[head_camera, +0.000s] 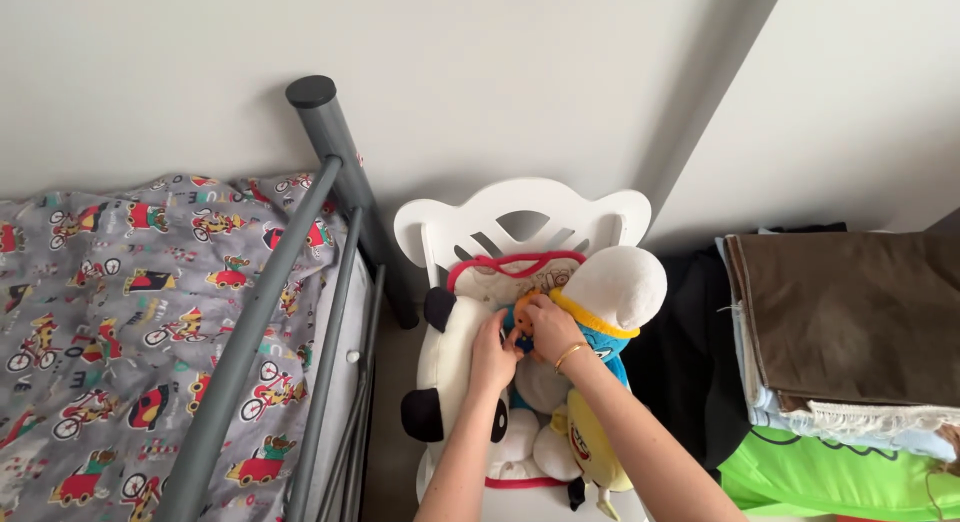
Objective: Arrange various plush toys and figurines into a small white decorative chair.
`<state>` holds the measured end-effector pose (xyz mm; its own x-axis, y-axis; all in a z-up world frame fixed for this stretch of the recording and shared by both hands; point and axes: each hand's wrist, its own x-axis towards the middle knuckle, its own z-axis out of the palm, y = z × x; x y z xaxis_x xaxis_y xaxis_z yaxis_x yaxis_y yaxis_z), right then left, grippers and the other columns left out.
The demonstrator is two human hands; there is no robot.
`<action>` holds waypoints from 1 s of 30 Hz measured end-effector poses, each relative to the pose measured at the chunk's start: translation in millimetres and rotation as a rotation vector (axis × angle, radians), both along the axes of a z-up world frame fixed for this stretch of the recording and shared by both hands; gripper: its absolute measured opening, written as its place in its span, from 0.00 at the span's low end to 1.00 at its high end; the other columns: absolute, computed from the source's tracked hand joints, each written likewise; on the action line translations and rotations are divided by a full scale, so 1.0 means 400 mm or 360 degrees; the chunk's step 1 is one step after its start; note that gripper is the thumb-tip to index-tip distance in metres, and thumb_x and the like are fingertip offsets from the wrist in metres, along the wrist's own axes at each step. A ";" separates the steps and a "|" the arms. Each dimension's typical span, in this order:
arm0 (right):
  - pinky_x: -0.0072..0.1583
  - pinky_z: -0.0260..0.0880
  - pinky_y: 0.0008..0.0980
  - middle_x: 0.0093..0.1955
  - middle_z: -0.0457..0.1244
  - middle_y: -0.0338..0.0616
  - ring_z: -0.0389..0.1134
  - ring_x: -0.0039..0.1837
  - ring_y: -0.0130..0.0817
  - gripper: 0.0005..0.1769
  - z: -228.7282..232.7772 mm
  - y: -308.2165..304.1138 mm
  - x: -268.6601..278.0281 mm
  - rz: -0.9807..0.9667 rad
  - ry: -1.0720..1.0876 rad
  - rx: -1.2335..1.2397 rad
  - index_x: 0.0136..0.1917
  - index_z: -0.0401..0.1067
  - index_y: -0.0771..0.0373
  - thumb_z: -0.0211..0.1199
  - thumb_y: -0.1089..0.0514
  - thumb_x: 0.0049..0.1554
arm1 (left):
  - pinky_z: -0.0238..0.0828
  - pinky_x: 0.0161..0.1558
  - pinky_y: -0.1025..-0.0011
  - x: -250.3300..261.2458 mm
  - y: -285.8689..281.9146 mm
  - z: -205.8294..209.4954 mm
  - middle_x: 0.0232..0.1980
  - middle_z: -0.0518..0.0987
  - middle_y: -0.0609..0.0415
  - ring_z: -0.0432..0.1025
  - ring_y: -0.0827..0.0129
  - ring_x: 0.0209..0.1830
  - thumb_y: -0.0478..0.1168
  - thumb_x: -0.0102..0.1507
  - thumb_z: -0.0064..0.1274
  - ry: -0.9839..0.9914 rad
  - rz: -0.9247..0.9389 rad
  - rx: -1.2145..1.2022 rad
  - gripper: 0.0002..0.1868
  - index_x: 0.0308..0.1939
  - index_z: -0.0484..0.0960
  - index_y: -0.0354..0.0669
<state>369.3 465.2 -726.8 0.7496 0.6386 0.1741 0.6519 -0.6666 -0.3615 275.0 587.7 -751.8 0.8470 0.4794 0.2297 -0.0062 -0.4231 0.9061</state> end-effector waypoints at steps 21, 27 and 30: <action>0.56 0.73 0.44 0.64 0.66 0.48 0.70 0.57 0.52 0.23 0.036 -0.012 -0.020 0.0133 -0.0041 0.0307 0.59 0.74 0.59 0.64 0.65 0.48 | 0.70 0.59 0.57 -0.002 -0.013 0.037 0.59 0.77 0.40 0.72 0.45 0.60 0.32 0.63 0.53 -0.0047 -0.0032 0.0065 0.24 0.64 0.73 0.39; 0.52 0.73 0.48 0.52 0.69 0.51 0.71 0.51 0.54 0.23 0.202 -0.016 -0.094 0.0015 0.0179 0.0387 0.61 0.73 0.58 0.64 0.60 0.51 | 0.72 0.55 0.59 -0.033 -0.019 0.144 0.58 0.79 0.41 0.75 0.47 0.56 0.35 0.64 0.51 0.0049 -0.0007 -0.0049 0.22 0.63 0.74 0.40; 0.51 0.73 0.46 0.52 0.70 0.51 0.71 0.51 0.54 0.20 0.259 -0.014 -0.102 0.0065 0.0205 0.0463 0.59 0.73 0.59 0.64 0.59 0.52 | 0.72 0.54 0.58 -0.048 -0.020 0.194 0.57 0.79 0.40 0.74 0.46 0.55 0.37 0.66 0.53 0.0070 0.0051 0.0009 0.22 0.64 0.73 0.39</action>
<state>328.3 459.8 -623.1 0.7520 0.6061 0.2592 0.6125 -0.4974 -0.6143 255.7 579.7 -674.3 0.8406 0.5053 0.1952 0.0474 -0.4277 0.9027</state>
